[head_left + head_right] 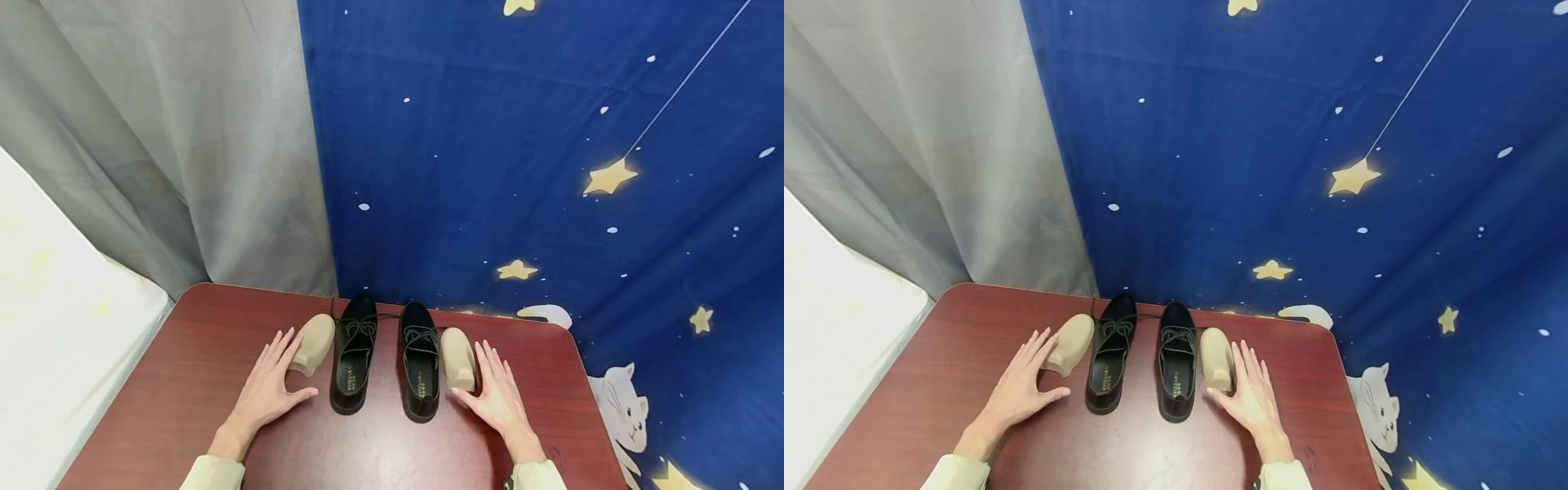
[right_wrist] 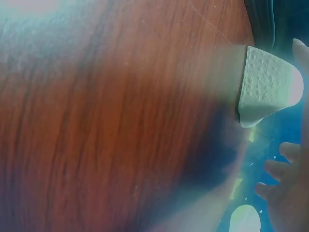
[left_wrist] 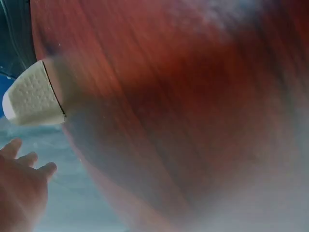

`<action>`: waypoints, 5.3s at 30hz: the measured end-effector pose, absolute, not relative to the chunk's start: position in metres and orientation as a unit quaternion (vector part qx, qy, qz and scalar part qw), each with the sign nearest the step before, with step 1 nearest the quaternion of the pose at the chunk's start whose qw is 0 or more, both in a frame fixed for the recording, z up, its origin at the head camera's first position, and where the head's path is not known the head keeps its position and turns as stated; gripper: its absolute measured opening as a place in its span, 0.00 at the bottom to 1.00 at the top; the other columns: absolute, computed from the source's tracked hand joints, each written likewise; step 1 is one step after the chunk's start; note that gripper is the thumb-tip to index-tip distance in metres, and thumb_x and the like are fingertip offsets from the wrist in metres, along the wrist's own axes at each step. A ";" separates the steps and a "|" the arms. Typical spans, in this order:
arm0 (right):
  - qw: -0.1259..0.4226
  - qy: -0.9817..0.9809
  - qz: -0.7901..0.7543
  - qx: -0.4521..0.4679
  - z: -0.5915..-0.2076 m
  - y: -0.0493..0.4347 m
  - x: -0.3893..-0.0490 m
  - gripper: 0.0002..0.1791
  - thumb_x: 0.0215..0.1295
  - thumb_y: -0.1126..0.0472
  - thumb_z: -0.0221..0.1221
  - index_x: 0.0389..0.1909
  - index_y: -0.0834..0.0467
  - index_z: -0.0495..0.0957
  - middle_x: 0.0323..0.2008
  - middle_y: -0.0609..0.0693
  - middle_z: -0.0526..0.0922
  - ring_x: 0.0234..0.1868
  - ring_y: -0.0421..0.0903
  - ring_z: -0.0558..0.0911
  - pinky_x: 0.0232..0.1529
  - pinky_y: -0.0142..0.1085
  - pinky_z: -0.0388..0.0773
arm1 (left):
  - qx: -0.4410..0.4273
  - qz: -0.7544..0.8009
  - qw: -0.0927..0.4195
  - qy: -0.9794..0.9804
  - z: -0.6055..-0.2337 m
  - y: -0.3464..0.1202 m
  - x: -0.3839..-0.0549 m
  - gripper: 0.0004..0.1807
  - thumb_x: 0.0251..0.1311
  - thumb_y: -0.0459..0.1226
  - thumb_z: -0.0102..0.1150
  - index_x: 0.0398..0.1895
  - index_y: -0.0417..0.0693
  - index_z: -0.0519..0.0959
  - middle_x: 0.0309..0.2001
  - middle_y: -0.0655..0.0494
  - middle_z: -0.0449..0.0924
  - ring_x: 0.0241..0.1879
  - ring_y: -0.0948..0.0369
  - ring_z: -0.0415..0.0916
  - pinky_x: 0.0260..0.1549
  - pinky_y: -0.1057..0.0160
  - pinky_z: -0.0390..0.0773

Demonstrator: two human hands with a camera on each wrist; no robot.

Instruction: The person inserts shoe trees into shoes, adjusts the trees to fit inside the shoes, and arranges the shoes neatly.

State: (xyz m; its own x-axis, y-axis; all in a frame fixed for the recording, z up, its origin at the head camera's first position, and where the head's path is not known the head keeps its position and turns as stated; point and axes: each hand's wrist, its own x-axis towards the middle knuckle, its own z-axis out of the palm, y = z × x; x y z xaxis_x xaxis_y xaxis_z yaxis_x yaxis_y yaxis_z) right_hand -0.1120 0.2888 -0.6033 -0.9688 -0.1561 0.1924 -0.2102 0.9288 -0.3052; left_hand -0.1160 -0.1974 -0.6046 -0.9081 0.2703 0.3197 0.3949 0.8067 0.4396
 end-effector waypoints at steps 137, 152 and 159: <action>0.067 -0.956 0.255 0.130 -0.612 0.278 -0.126 0.42 0.52 0.47 0.74 0.69 0.50 0.72 0.70 0.55 0.68 0.64 0.62 0.72 0.61 0.58 0.69 | -0.342 -0.324 0.076 -0.879 -0.561 -0.032 -0.164 0.43 0.53 0.57 0.71 0.71 0.58 0.68 0.74 0.53 0.59 0.73 0.54 0.57 0.62 0.49 0.70; 0.072 -0.951 0.279 0.114 -0.621 0.279 -0.125 0.44 0.49 0.50 0.76 0.69 0.49 0.71 0.70 0.53 0.68 0.66 0.62 0.69 0.63 0.60 0.65 | -0.322 -0.333 0.024 -0.886 -0.560 -0.028 -0.162 0.42 0.52 0.57 0.71 0.71 0.59 0.68 0.74 0.56 0.60 0.66 0.57 0.68 0.57 0.52 0.75; 0.107 -0.940 0.293 0.138 -0.624 0.281 -0.126 0.42 0.46 0.53 0.78 0.66 0.51 0.76 0.69 0.56 0.70 0.65 0.60 0.72 0.59 0.58 0.70 | -0.314 -0.340 -0.003 -0.887 -0.565 -0.022 -0.159 0.47 0.52 0.56 0.71 0.74 0.60 0.63 0.75 0.57 0.57 0.68 0.56 0.66 0.59 0.50 0.74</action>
